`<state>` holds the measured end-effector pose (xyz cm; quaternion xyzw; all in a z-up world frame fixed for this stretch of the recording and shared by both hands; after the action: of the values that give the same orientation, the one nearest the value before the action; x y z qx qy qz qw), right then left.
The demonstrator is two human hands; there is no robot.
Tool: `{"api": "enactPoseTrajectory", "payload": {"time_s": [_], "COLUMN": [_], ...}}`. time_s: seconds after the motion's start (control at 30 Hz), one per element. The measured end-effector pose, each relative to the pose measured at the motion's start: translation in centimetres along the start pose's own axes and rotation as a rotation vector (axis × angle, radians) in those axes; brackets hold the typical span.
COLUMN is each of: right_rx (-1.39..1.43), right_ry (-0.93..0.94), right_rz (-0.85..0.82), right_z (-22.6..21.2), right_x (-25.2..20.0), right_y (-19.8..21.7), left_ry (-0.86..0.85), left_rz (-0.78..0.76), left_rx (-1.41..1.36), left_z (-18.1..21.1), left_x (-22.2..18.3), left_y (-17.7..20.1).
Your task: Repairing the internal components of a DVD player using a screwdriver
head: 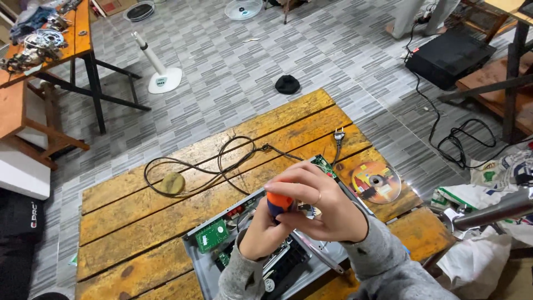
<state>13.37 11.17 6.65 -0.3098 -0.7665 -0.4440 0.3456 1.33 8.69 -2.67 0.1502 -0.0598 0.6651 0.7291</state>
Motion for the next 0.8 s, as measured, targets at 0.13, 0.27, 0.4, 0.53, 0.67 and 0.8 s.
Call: {"api": "enactPoseTrajectory", "payload": {"time_s": [0.13,0.27,0.4,0.53,0.67,0.8], "right_rx": [0.056,0.056,0.058,0.058,0.058,0.057], "right_ry": [0.052,0.052,0.045,0.041,0.038,0.026], "right_rz": [0.138,0.141,0.144,0.141,0.141,0.136], "right_z": [0.26,0.13,0.14,0.17,0.14,0.07], "right_x": [0.62,0.7,0.62,0.63,0.59,0.63], "right_y": [-0.19,-0.21,-0.2,-0.19,-0.16,-0.08], "left_ry": [0.007,0.019,0.027,0.031,0.035,0.038], "left_rz": [0.005,-0.003,-0.011,-0.014,-0.019,-0.024], "left_rx": [-0.008,-0.018,-0.024,-0.024,-0.03,-0.036], "left_z": [0.12,0.23,0.3,0.37,0.42,0.43], "left_x": [0.1,0.07,0.02,-0.15,-0.24,-0.39], "left_y": [-0.1,-0.09,-0.12,-0.01,-0.09,-0.13]}}
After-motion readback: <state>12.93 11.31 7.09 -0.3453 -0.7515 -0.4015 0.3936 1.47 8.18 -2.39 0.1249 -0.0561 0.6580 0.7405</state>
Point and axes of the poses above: each hand's wrist, its own x-axis towards the middle knuckle, its own y-axis out of the back of the hand, z = x × y, the point moved 5 cm from there along x, towards the middle knuckle, and after that the axes turned 7 degrees about y, right-handed, at the moved point
